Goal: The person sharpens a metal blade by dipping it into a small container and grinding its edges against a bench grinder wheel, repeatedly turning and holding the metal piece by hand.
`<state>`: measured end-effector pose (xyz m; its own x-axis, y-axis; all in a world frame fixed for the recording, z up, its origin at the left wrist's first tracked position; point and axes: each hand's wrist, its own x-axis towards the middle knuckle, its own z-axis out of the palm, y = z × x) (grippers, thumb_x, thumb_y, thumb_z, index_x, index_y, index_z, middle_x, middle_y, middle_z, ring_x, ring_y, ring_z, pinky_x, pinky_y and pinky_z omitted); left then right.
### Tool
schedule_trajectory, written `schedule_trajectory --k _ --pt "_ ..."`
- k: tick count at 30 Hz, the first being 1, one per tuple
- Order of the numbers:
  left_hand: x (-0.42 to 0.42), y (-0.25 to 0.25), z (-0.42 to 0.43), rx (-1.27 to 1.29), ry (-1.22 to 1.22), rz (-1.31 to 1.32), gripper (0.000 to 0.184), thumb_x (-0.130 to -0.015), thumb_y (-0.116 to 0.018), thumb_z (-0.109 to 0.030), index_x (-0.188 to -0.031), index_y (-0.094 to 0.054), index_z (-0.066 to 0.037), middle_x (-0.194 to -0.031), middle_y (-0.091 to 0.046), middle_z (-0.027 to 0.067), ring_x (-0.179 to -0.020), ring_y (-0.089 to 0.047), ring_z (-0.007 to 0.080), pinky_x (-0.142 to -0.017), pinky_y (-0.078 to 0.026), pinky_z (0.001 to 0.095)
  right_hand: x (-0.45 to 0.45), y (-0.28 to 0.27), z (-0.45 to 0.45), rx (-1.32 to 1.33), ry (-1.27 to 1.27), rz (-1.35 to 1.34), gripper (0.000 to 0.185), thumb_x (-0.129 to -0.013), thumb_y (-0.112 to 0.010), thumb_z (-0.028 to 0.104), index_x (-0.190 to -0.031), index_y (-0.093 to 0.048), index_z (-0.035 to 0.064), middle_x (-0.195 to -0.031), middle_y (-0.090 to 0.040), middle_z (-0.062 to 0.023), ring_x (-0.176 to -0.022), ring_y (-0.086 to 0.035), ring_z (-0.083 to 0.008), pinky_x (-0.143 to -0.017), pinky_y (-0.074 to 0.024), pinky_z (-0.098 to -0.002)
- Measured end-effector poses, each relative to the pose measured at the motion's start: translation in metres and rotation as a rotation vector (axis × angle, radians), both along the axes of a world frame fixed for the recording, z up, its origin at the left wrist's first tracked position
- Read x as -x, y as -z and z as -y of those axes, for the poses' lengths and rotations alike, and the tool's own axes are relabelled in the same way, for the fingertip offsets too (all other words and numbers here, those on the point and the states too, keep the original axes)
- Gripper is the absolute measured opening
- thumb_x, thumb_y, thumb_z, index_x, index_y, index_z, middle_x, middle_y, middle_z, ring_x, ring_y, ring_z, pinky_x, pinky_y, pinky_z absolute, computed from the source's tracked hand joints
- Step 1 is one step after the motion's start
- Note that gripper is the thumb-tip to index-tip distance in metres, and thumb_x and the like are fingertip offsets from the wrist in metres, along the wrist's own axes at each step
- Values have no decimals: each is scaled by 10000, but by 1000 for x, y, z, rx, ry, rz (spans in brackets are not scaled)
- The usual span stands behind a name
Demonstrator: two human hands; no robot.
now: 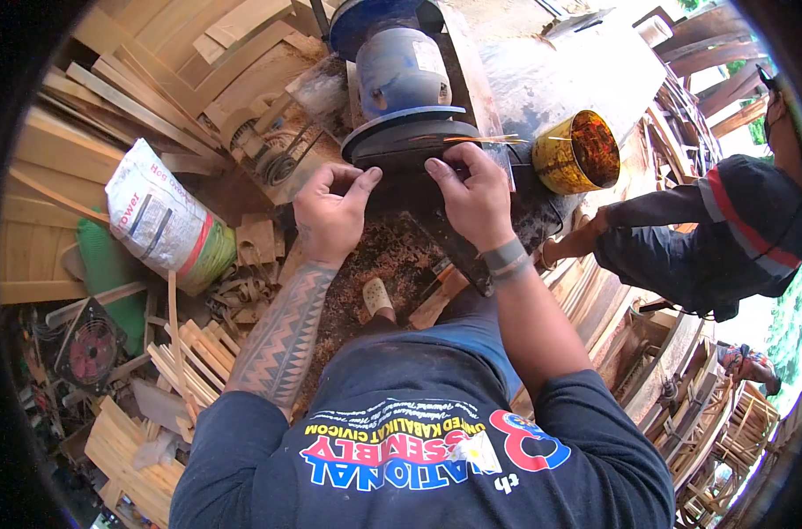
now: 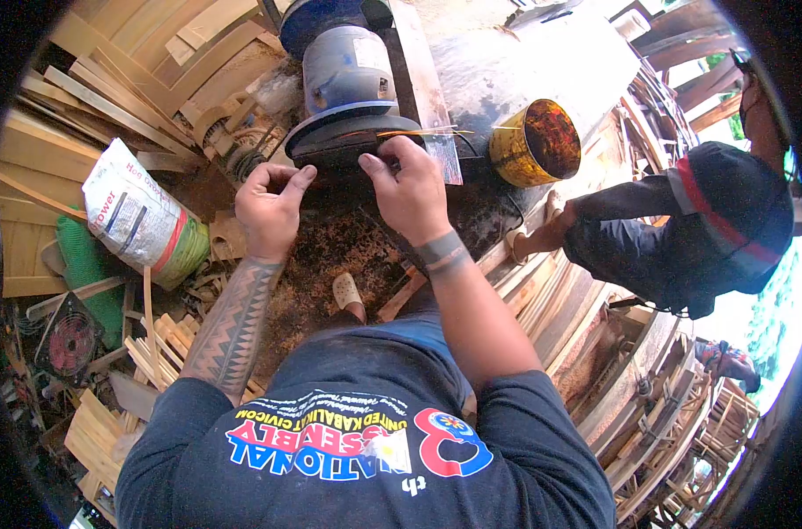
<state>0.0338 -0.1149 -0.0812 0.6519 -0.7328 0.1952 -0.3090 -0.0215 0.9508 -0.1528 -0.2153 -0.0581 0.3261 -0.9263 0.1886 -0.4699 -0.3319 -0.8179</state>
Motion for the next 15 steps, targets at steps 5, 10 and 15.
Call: schedule_trajectory --k 5,10,15 --pt "-10 9 -5 -15 20 -43 285 -938 -933 -240 -906 -772 -7 -789 -765 45 -728 -671 97 -716 -552 299 -7 6 -3 18 5 14 285 -961 -870 235 -1047 -749 -8 -798 -711 -100 -700 -638 -166 -683 -532 -349" --pt "-14 4 -10 -61 19 -2 273 -960 -915 -222 -909 -760 -3 -848 -774 41 -797 -677 102 -772 -544 294 -12 4 -5 -4 -18 25 314 -958 -859 265 -1029 -733 -13 -845 -711 -181 -729 -670 -302 -703 -545 -420" --pt "-15 3 -12 -96 19 0 282 -968 -910 -230 -913 -756 -1 -879 -780 41 -828 -675 101 -798 -540 292 -13 2 -6 9 -26 12 327 -954 -855 286 -1010 -722 -7 -865 -711 -211 -741 -686 -372 -714 -551 -462"
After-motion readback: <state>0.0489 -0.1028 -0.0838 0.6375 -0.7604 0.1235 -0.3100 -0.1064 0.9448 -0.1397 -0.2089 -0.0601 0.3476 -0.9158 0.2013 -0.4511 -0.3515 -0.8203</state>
